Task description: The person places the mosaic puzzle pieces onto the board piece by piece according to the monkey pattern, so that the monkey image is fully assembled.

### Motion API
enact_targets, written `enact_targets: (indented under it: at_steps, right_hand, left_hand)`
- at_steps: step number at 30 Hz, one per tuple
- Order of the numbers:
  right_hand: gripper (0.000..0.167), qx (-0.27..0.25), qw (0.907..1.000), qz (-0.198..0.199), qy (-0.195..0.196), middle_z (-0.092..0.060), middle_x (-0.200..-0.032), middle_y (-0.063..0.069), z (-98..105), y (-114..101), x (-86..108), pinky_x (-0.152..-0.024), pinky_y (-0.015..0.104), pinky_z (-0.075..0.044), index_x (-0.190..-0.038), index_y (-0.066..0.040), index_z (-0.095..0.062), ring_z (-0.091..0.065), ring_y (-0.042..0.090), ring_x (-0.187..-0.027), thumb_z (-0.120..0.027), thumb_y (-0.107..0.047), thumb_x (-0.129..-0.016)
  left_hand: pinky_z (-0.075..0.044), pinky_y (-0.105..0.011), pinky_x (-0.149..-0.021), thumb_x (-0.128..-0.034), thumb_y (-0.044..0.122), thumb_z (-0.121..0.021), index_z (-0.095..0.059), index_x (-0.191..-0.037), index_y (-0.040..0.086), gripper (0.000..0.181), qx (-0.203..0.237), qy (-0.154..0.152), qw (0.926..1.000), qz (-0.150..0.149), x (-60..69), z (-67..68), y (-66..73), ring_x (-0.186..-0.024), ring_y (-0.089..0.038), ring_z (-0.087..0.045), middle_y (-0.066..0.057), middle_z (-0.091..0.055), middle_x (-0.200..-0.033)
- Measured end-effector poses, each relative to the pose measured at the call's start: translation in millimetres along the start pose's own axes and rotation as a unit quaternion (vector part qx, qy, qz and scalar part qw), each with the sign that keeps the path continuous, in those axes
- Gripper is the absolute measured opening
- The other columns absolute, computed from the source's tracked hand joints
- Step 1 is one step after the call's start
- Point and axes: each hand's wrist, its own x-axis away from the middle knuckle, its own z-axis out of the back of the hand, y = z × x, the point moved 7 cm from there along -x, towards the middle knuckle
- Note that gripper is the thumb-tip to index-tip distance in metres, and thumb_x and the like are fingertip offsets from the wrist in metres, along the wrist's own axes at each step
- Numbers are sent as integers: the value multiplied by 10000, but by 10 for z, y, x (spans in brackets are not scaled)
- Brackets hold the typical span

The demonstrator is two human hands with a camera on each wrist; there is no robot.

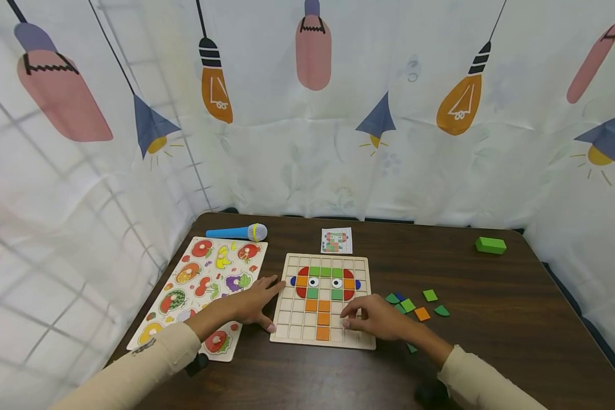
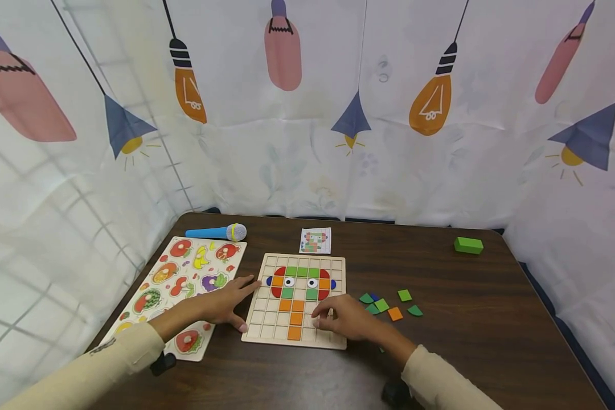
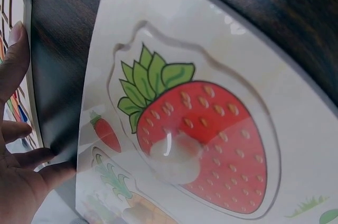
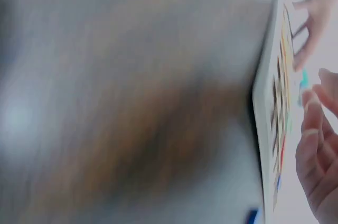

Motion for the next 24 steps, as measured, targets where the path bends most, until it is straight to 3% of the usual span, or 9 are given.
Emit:
enact_targets:
  at_steps: [9, 13, 19, 24]
  right_hand:
    - [242, -178, 9998, -73, -52, -708, -1035, -33, 422, 380, 376, -591, 230, -519, -1101, -127, -746, -570, 33, -690, -693, -314, -957]
    - [226, -109, 9999, -41, 48, -703, -963, -65, 564, 511, 558, -563, 223, -502, -1076, -134, -752, -548, 7, -653, -711, -312, -944]
    - [195, -234, 9994, 255, 42, -678, -899, -81, 651, 619, 787, -560, 221, -490, -1069, -113, -753, -536, 1, -669, -731, -247, -930]
    - [206, -332, 9991, 176, -189, -667, -952, -28, 621, 671, 925, -610, 227, -489, -1092, -142, -746, -539, 4, -743, -746, -251, -918]
  left_hand:
    - [-308, -632, -1156, -768, 442, -848, -265, -1597, 180, 1046, -37, 10, 10000, 10, 5, 11, -5, -1536, -427, -141, -169, -176, -1665]
    - [-317, -635, -1149, -767, 443, -846, -271, -1595, 186, 1041, -36, 25, 10000, 18, 14, 18, -3, -1536, -425, -144, -165, -182, -1664]
    - [-306, -637, -1154, -766, 447, -847, -271, -1595, 179, 1044, 2, 27, 10000, -10, 12, 17, 3, -1535, -438, -139, -174, -184, -1662]
    - [-304, -637, -1156, -768, 455, -842, -266, -1597, 181, 1047, -5, 10, 10000, -17, -6, 5, -12, -1536, -433, -137, -170, -179, -1665]
